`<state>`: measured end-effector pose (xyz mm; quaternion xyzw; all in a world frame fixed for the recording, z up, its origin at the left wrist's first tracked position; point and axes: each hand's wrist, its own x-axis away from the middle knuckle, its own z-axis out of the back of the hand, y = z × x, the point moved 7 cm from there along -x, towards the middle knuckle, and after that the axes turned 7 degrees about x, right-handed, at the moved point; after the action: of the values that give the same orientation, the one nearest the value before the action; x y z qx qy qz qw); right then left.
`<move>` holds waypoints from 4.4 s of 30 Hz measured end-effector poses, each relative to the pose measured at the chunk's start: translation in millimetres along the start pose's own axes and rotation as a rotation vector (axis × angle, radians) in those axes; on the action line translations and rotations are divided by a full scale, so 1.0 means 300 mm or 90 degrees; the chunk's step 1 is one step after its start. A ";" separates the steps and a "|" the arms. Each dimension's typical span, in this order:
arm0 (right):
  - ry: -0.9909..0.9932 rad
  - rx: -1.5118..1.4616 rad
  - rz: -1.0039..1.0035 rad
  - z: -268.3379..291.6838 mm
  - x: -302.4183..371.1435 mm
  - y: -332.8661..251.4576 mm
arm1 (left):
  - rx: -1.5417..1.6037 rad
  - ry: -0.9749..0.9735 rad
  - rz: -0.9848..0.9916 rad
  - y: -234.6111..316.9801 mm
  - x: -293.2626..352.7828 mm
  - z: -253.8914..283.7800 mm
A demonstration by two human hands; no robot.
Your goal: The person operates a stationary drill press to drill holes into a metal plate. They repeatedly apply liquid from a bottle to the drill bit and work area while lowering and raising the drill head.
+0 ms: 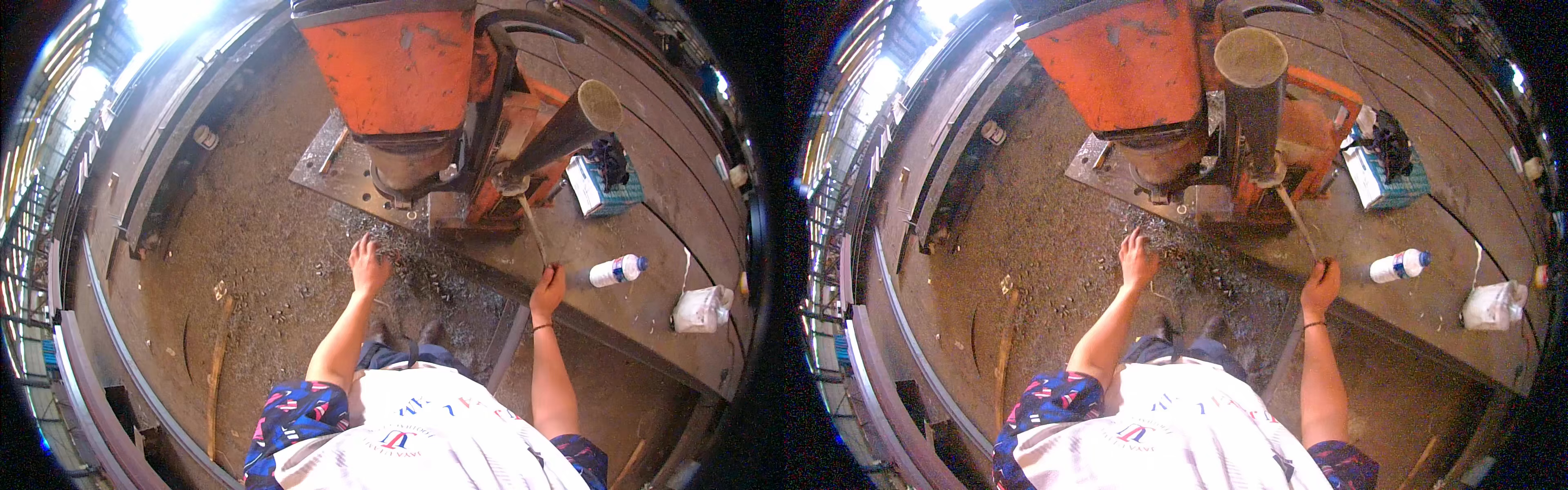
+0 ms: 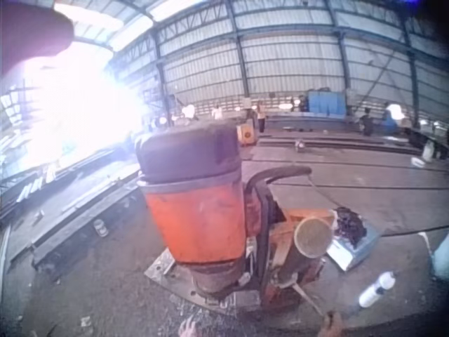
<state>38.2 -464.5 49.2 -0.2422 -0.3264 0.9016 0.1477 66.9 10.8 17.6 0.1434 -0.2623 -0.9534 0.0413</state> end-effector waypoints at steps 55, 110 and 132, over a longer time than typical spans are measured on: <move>-0.093 -1.173 0.080 0.477 -0.662 -0.664 | 1.044 0.256 0.109 0.461 -0.180 0.695; 0.084 -0.664 0.371 0.757 -0.404 -1.613 | 0.044 -0.154 -0.408 1.126 -0.807 1.234; 0.039 -0.696 0.363 0.774 -0.441 -1.583 | 0.075 -0.157 -0.378 1.134 -0.805 1.232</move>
<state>76.7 -287.7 563.2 -0.3866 -0.6592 0.6006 -0.2353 189.8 -63.8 556.3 0.0994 -0.2668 -0.9172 -0.2788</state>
